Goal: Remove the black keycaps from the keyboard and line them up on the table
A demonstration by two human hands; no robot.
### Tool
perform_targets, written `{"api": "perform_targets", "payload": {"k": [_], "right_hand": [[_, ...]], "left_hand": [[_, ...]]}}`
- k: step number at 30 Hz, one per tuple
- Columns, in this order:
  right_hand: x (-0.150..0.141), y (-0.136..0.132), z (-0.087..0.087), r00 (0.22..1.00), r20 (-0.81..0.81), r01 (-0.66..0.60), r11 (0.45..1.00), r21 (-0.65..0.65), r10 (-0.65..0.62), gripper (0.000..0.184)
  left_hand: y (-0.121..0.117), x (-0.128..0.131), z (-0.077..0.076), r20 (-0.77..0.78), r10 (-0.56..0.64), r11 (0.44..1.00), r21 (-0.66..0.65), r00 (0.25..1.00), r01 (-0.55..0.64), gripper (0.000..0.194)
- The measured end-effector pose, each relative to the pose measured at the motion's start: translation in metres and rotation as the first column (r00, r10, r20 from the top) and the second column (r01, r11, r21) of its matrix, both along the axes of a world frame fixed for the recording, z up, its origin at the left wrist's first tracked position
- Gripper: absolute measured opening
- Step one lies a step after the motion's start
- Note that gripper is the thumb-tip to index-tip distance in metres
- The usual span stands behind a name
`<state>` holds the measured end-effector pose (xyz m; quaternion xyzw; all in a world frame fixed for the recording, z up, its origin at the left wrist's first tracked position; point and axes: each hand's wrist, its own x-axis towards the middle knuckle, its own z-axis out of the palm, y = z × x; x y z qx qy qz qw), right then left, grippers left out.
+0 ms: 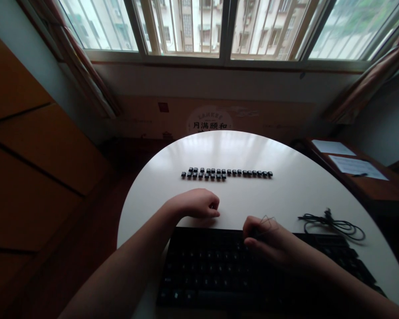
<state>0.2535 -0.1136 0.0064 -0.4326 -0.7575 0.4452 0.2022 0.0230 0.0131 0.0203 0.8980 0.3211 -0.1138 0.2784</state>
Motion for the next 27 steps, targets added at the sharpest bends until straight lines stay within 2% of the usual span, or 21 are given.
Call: {"api": "perform_targets", "payload": {"k": [7,17,22,27], "right_hand": [[0.0,0.0,0.0,1.0,0.011,-0.001,0.998,-0.064,0.002,0.022],[0.0,0.002,-0.001,0.983,0.132,-0.135,0.988,0.074,0.124,0.018],[-0.007,-0.001,0.002,0.972,0.149,-0.211,0.957,0.2,0.183,0.015],[-0.007,-0.002,-0.005,0.981,0.141,-0.162,0.96,0.227,0.132,0.015]], "left_hand": [[0.001,0.0,-0.001,0.005,-0.011,1.0,0.006,1.0,0.011,0.023],[0.001,0.0,-0.002,-0.001,-0.009,1.0,0.016,1.0,0.009,0.023],[0.001,-0.001,-0.002,0.01,-0.006,1.0,0.013,1.0,0.006,0.025],[0.0,-0.001,-0.001,0.005,0.002,1.0,0.013,1.0,-0.002,0.025]]}}
